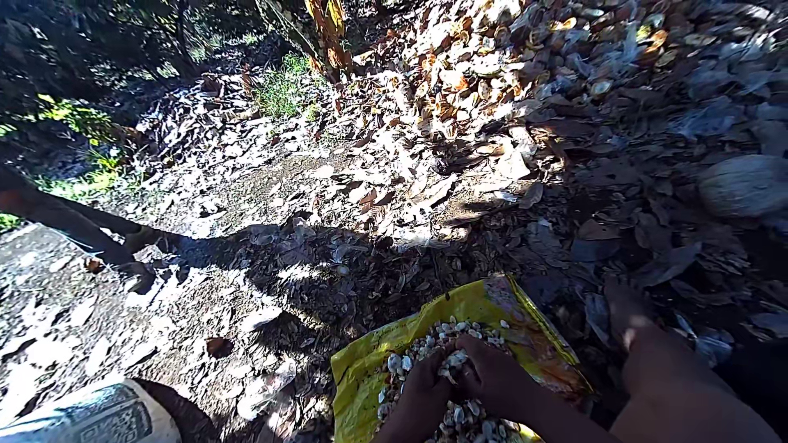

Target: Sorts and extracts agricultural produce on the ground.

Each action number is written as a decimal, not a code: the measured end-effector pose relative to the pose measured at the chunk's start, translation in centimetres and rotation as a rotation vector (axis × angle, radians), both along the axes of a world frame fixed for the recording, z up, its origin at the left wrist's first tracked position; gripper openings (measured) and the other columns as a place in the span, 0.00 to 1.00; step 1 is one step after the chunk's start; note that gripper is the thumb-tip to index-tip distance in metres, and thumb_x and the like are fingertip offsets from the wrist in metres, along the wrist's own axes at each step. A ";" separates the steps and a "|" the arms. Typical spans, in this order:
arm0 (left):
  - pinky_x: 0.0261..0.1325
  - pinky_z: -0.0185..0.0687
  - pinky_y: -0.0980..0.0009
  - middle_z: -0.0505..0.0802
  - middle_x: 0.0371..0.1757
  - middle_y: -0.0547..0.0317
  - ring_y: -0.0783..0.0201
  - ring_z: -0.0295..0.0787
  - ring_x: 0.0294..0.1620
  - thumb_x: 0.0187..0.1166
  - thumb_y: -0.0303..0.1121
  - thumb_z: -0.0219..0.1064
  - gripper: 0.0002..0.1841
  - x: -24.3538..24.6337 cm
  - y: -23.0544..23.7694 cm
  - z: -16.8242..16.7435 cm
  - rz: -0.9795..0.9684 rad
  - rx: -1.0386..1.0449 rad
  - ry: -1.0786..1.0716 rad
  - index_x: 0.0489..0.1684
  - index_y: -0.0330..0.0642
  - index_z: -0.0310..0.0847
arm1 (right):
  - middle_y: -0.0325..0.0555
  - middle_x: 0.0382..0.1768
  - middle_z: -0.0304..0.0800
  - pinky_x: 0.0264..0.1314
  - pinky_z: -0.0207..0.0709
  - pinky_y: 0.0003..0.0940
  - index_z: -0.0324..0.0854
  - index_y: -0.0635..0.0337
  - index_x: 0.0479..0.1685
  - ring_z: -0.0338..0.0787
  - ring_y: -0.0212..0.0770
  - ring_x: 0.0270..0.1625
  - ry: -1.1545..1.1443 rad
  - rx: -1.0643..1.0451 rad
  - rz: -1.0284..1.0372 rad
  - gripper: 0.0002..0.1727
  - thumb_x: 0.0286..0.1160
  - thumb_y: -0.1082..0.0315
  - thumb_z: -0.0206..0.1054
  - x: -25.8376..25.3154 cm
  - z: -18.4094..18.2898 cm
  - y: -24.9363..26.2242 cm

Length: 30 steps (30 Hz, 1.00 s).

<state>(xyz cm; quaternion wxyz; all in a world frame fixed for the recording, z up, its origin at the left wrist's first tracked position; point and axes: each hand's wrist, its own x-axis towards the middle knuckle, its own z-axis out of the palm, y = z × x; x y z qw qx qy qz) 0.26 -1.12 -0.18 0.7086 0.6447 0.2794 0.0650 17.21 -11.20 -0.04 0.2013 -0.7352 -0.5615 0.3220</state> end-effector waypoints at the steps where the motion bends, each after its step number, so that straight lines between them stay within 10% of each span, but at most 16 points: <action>1: 0.54 0.96 0.54 0.94 0.58 0.48 0.54 0.97 0.47 0.82 0.18 0.56 0.24 0.0 0.0 0.1 -0.009 -0.002 -0.003 0.79 0.34 0.72 | 0.56 0.61 0.88 0.59 0.86 0.54 0.73 0.60 0.75 0.93 0.54 0.56 -0.006 0.005 0.008 0.24 0.84 0.60 0.57 0.2 0.0 0.0; 11: 0.50 0.97 0.52 0.94 0.53 0.41 0.49 0.97 0.42 0.88 0.23 0.55 0.20 0.2 0.3 1.4 0.191 -0.182 0.037 0.78 0.33 0.71 | 0.51 0.76 0.80 0.71 0.83 0.49 0.68 0.50 0.85 0.87 0.47 0.69 0.124 0.126 -0.010 0.33 0.82 0.49 0.63 0.1 -0.9 -0.2; 19: 0.56 0.94 0.48 0.93 0.53 0.37 0.44 0.97 0.48 0.90 0.27 0.55 0.19 -0.3 0.5 1.1 0.202 -0.355 -0.018 0.76 0.30 0.69 | 0.50 0.72 0.81 0.74 0.80 0.35 0.77 0.53 0.79 0.84 0.38 0.70 0.307 0.293 0.000 0.26 0.82 0.60 0.66 0.6 -0.9 -0.3; 30: 0.64 0.91 0.49 0.92 0.58 0.41 0.47 0.95 0.54 0.90 0.28 0.56 0.19 -0.1 0.1 0.5 0.130 -0.364 -0.008 0.76 0.31 0.69 | 0.51 0.73 0.80 0.72 0.82 0.42 0.78 0.49 0.78 0.84 0.44 0.72 0.213 0.179 -0.004 0.30 0.71 0.71 0.67 0.3 -0.7 0.0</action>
